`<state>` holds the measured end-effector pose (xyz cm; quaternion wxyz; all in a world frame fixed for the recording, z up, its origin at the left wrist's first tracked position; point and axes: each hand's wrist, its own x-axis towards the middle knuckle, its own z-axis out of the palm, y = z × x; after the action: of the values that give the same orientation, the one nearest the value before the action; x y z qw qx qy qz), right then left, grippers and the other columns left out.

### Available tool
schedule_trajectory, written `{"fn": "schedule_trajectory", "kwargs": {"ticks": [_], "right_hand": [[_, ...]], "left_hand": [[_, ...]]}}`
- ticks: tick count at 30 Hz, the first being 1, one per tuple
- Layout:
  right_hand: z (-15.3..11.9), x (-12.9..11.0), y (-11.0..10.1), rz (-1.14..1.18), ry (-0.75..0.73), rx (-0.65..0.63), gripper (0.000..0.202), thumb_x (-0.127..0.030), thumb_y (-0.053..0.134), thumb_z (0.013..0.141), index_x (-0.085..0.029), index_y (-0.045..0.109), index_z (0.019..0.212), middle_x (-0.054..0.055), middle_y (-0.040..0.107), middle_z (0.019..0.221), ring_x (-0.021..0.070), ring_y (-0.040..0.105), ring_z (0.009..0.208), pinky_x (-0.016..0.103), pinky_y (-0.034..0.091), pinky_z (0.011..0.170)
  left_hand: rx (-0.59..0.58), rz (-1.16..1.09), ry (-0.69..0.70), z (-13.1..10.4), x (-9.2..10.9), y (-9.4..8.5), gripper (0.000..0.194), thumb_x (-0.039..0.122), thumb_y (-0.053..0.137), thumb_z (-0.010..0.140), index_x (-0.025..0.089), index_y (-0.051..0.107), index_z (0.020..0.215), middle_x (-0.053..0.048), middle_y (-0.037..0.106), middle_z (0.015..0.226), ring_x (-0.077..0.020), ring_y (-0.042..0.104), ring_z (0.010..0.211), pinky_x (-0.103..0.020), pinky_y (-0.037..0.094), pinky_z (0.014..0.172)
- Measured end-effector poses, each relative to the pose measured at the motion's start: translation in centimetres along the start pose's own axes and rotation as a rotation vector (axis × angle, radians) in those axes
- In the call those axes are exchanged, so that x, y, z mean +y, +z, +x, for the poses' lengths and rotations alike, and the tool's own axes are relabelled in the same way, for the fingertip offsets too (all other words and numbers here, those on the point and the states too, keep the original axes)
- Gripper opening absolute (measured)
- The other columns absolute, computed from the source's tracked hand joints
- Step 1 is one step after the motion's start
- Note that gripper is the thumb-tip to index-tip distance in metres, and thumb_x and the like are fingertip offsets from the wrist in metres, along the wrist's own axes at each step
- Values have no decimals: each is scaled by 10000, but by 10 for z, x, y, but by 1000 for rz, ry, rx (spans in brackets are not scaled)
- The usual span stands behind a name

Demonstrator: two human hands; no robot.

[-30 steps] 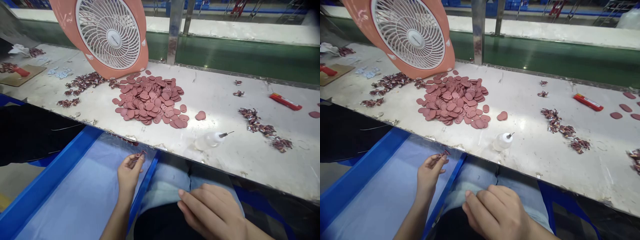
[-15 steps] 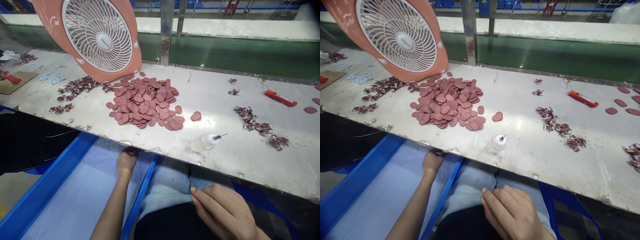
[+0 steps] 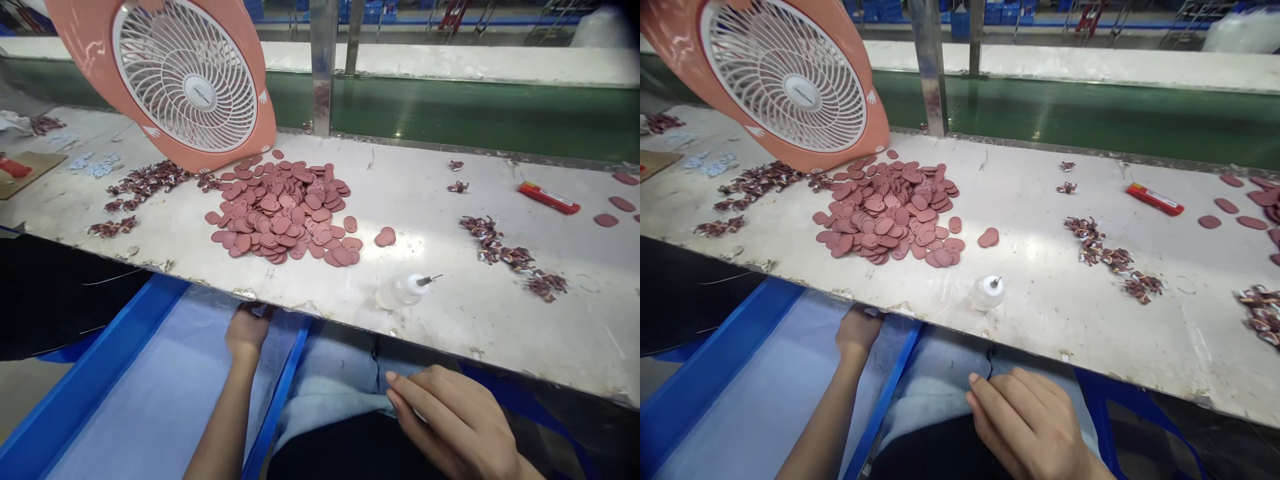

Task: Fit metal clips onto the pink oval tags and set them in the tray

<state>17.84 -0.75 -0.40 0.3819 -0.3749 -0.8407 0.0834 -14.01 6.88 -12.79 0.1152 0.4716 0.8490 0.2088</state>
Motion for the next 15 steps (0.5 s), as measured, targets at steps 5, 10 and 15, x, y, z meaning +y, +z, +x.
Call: {"fn": "schedule_trajectory", "kwargs": {"ticks": [5, 10, 15], "right_hand": [[2, 12, -8, -95, 168, 232, 330, -10, 685, 835, -153, 655, 1130, 46, 670, 835, 168, 625, 713, 301, 514, 626], [23, 29, 1, -161, 405, 225, 621, -359, 719, 876, -166, 474, 1413, 150, 631, 1169, 327, 587, 1041, 513, 496, 879], [44, 35, 11, -43, 495, 115, 488, -437, 672, 904, -204, 554, 1315, 135, 642, 1194, 335, 557, 1077, 528, 481, 911]], "left_hand": [[587, -196, 269, -29, 45, -44, 364, 454, 509, 906, 147, 599, 1079, -226, 512, 1247, -360, 493, 1196, -510, 484, 901], [228, -129, 916, -35, 140, -74, 396, 323, 651, 889, 229, 621, 1272, -125, 654, 1325, -314, 544, 1250, -484, 358, 1060], [113, 1, 903, -27, 182, -71, 179, 339, 653, 910, 246, 764, 1016, -83, 727, 1226, -334, 570, 1151, -510, 347, 946]]}}
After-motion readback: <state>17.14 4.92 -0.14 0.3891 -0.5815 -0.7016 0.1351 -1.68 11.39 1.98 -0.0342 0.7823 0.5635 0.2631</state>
